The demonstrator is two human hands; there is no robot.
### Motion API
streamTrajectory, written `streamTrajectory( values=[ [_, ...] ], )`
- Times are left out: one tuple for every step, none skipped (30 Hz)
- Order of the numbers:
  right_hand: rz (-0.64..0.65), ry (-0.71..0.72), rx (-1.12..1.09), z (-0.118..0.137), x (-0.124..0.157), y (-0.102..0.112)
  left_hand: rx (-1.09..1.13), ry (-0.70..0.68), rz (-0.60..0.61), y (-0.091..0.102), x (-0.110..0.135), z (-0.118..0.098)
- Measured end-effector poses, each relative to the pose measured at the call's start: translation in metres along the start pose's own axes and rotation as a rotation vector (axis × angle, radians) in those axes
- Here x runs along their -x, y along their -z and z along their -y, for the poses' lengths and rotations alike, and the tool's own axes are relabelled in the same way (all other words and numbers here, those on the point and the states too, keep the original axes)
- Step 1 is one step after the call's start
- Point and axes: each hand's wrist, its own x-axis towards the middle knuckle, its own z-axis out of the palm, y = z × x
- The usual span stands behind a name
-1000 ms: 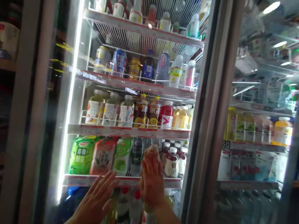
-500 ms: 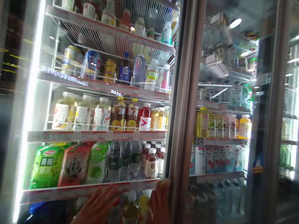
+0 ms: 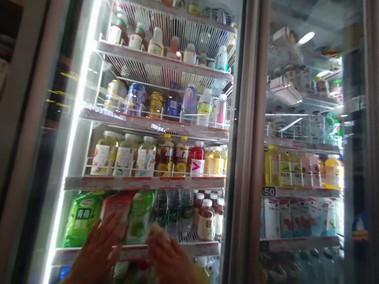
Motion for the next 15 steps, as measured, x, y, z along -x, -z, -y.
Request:
streamTrajectory(
  values=[
    [-0.096, -0.073, 0.033, -0.004, -0.012, 0.003, -0.001, 0.026, -0.014, 0.003, -0.001, 0.006],
    [-0.188, -0.160, 0.072, -0.009, -0.024, 0.007, 0.002, 0.051, -0.027, 0.005, -0.002, 0.011],
    [-0.254, -0.229, 0.106, -0.012, -0.036, 0.011, 0.005, 0.067, -0.038, 0.007, -0.004, 0.015],
    [-0.283, -0.243, 0.127, -0.014, -0.045, 0.014, 0.009, 0.071, -0.046, 0.008, -0.004, 0.018],
    [-0.262, -0.181, 0.129, -0.015, -0.052, 0.016, 0.009, 0.062, -0.048, 0.009, -0.004, 0.020],
    [-0.205, -0.059, 0.117, -0.014, -0.056, 0.018, 0.005, 0.047, -0.046, 0.009, -0.004, 0.022],
    [-0.134, 0.085, 0.101, -0.014, -0.060, 0.020, -0.006, 0.039, -0.045, 0.009, -0.003, 0.024],
    [-0.072, 0.202, 0.089, -0.015, -0.065, 0.023, -0.020, 0.042, -0.047, 0.009, -0.003, 0.026],
    [-0.047, 0.250, 0.088, -0.018, -0.071, 0.027, -0.036, 0.055, -0.050, 0.009, -0.004, 0.029],
    [-0.064, 0.213, 0.100, -0.022, -0.078, 0.031, -0.050, 0.075, -0.055, 0.009, -0.005, 0.031],
    [-0.125, 0.109, 0.122, -0.027, -0.087, 0.036, -0.060, 0.096, -0.060, 0.009, -0.007, 0.034],
    [-0.201, -0.029, 0.145, -0.031, -0.094, 0.040, -0.063, 0.111, -0.065, 0.009, -0.008, 0.036],
    [-0.268, -0.148, 0.163, -0.033, -0.100, 0.043, -0.062, 0.116, -0.066, 0.009, -0.010, 0.037],
    [-0.310, -0.201, 0.170, -0.032, -0.101, 0.044, -0.059, 0.112, -0.065, 0.010, -0.010, 0.038],
    [-0.307, -0.176, 0.170, -0.029, -0.099, 0.043, -0.056, 0.101, -0.062, 0.010, -0.009, 0.038]
  ],
)
